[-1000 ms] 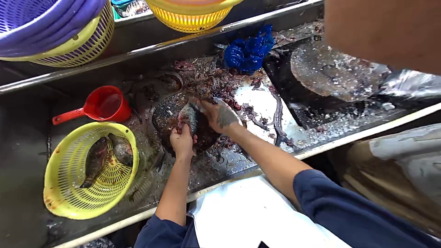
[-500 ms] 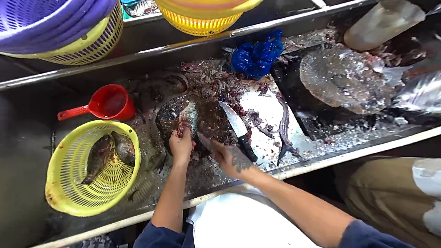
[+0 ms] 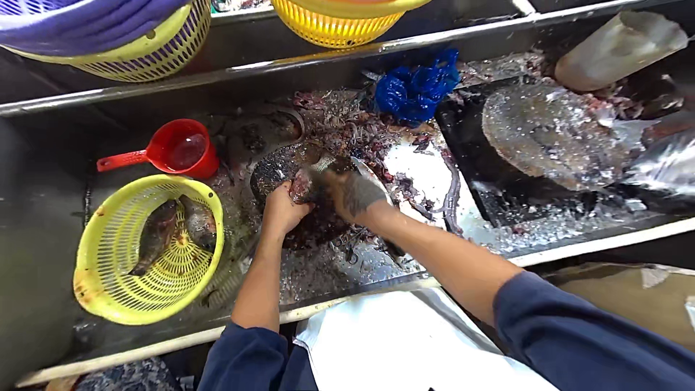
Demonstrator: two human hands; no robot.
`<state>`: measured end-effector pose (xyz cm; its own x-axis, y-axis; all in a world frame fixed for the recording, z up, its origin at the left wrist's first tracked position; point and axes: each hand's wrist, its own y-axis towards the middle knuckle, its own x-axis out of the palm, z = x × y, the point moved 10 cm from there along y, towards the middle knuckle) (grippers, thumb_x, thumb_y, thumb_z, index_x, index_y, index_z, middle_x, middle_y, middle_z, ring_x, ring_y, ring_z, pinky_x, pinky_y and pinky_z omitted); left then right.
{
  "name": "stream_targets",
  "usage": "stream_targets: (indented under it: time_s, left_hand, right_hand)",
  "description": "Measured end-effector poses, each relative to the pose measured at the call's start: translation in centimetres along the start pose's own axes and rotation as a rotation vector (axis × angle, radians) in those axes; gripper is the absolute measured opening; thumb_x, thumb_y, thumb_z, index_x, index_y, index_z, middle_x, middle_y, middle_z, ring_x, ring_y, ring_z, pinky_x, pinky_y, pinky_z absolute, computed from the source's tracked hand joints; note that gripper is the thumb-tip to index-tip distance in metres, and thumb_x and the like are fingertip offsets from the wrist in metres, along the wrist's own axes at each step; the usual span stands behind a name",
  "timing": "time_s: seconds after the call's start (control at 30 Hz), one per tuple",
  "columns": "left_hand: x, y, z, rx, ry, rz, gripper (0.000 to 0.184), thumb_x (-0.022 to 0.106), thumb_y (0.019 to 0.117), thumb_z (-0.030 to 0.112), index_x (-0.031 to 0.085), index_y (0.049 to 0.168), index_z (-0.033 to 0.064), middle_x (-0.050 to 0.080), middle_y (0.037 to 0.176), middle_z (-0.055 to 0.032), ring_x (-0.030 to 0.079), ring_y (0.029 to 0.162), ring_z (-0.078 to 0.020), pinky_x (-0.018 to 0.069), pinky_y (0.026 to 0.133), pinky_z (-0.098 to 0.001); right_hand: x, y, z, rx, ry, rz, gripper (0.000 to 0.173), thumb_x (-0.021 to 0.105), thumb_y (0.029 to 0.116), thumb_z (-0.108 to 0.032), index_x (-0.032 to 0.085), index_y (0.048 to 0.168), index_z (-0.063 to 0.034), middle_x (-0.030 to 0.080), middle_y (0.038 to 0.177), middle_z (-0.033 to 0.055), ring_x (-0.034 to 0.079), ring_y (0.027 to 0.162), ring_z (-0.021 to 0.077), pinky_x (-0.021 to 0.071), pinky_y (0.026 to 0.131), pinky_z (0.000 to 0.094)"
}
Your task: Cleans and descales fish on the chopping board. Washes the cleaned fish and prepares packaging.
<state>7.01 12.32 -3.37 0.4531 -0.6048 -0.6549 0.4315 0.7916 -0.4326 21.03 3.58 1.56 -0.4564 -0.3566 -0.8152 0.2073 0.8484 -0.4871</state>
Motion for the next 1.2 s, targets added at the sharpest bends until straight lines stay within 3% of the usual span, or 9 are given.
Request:
stream_targets:
  time_s: [0.1, 0.23, 0.3, 0.43, 0.53, 0.63, 0.7, 0.83, 1.2]
  left_hand:
    - [-0.6, 0.4, -0.2, 0.002, 0.018, -0.025, 0.065, 0.093, 0.0720, 0.031, 0.066, 0.128, 0.0105, 0.073, 0.112, -0.0135, 0.070, 0.108, -0.0296, 0.0552, 0.096, -0.0589]
    - [-0.2, 0.5, 0.1, 0.023, 0.017, -0.028, 0.070, 0.094, 0.0687, 0.032, 0.065, 0.129, 0.0114, 0.073, 0.113, -0.0117, 0.070, 0.108, -0.0273, 0.0563, 0.096, -0.0573]
    - [-0.5, 0.7, 0.4, 0.031, 0.023, -0.037, 0.070, 0.095, 0.0689, 0.029, 0.065, 0.128, 0.0080, 0.073, 0.112, -0.0136, 0.070, 0.106, -0.0296, 0.0555, 0.095, -0.0580]
    - [-0.3, 0.6, 0.0, 0.023, 0.072, -0.031, 0.074, 0.095, 0.0670, 0.032, 0.064, 0.129, 0.0081, 0.073, 0.113, -0.0145, 0.070, 0.107, -0.0307, 0.0556, 0.095, -0.0593]
    - [-0.5, 0.6, 0.0, 0.011, 0.065, -0.050, 0.073, 0.092, 0.0704, 0.023, 0.061, 0.135, 0.0093, 0.073, 0.115, -0.0156, 0.070, 0.109, -0.0318, 0.0552, 0.095, -0.0601]
    - [-0.3, 0.6, 0.1, -0.006, 0.087, -0.068, 0.081, 0.096, 0.0666, 0.030, 0.058, 0.135, 0.0098, 0.071, 0.118, -0.0152, 0.068, 0.112, -0.0313, 0.0547, 0.097, -0.0589]
    - [-0.5, 0.5, 0.3, -0.024, 0.102, -0.079, 0.079, 0.096, 0.0658, 0.028, 0.058, 0.134, 0.0116, 0.071, 0.116, -0.0143, 0.068, 0.111, -0.0309, 0.0546, 0.096, -0.0593]
    - [-0.6, 0.1, 0.0, 0.019, 0.093, -0.060, 0.078, 0.093, 0.0713, 0.031, 0.057, 0.137, 0.0086, 0.071, 0.119, -0.0162, 0.068, 0.114, -0.0311, 0.0536, 0.099, -0.0576]
    - [-1.6, 0.1, -0.5, 0.071, 0.002, 0.096, 0.062, 0.087, 0.0782, 0.045, 0.067, 0.123, 0.0074, 0.074, 0.107, -0.0111, 0.071, 0.104, -0.0222, 0.0562, 0.097, -0.0507]
  right_hand:
    - [-0.3, -0.7, -1.4, -0.031, 0.059, -0.104, 0.045, 0.050, 0.1071, -0.029, 0.050, 0.151, -0.0232, 0.070, 0.119, 0.0196, 0.068, 0.110, 0.0411, 0.0540, 0.090, 0.0640]
    - [0.3, -0.7, -0.5, 0.062, 0.040, 0.010, 0.045, 0.053, 0.1032, -0.025, 0.047, 0.147, -0.0170, 0.068, 0.110, 0.0220, 0.069, 0.098, 0.0432, 0.0571, 0.078, 0.0624]
    - [0.9, -2.2, -2.4, 0.055, 0.034, -0.098, 0.051, 0.044, 0.1084, -0.026, 0.037, 0.159, -0.0227, 0.066, 0.125, 0.0229, 0.067, 0.110, 0.0436, 0.0550, 0.089, 0.0627]
    - [0.9, -1.0, -0.5, 0.077, 0.085, -0.004, 0.049, 0.051, 0.1048, -0.024, 0.045, 0.153, -0.0192, 0.067, 0.118, 0.0240, 0.068, 0.102, 0.0449, 0.0563, 0.082, 0.0636]
    - [1.8, -2.1, -2.7, -0.009, 0.186, -0.111, 0.049, 0.045, 0.1095, -0.029, 0.041, 0.158, -0.0207, 0.068, 0.124, 0.0205, 0.067, 0.115, 0.0391, 0.0528, 0.098, 0.0594]
    - [2.0, -1.2, -0.6, 0.069, 0.163, -0.024, 0.050, 0.048, 0.1077, -0.028, 0.041, 0.157, -0.0234, 0.069, 0.120, 0.0207, 0.068, 0.109, 0.0415, 0.0554, 0.090, 0.0616]
    - [2.4, -2.6, -2.1, 0.044, 0.162, -0.086, 0.052, 0.044, 0.1083, -0.026, 0.035, 0.160, -0.0211, 0.065, 0.128, 0.0217, 0.066, 0.116, 0.0406, 0.0544, 0.096, 0.0592]
    - [0.4, 0.0, 0.8, 0.027, 0.196, 0.008, 0.046, 0.052, 0.1066, -0.028, 0.049, 0.152, -0.0257, 0.072, 0.114, 0.0195, 0.070, 0.103, 0.0406, 0.0553, 0.087, 0.0642]
    - [-3.4, 4.1, -1.9, -0.239, 0.009, -0.082, 0.032, 0.062, 0.1013, -0.026, 0.068, 0.133, -0.0220, 0.072, 0.119, 0.0133, 0.068, 0.110, 0.0347, 0.0542, 0.091, 0.0628]
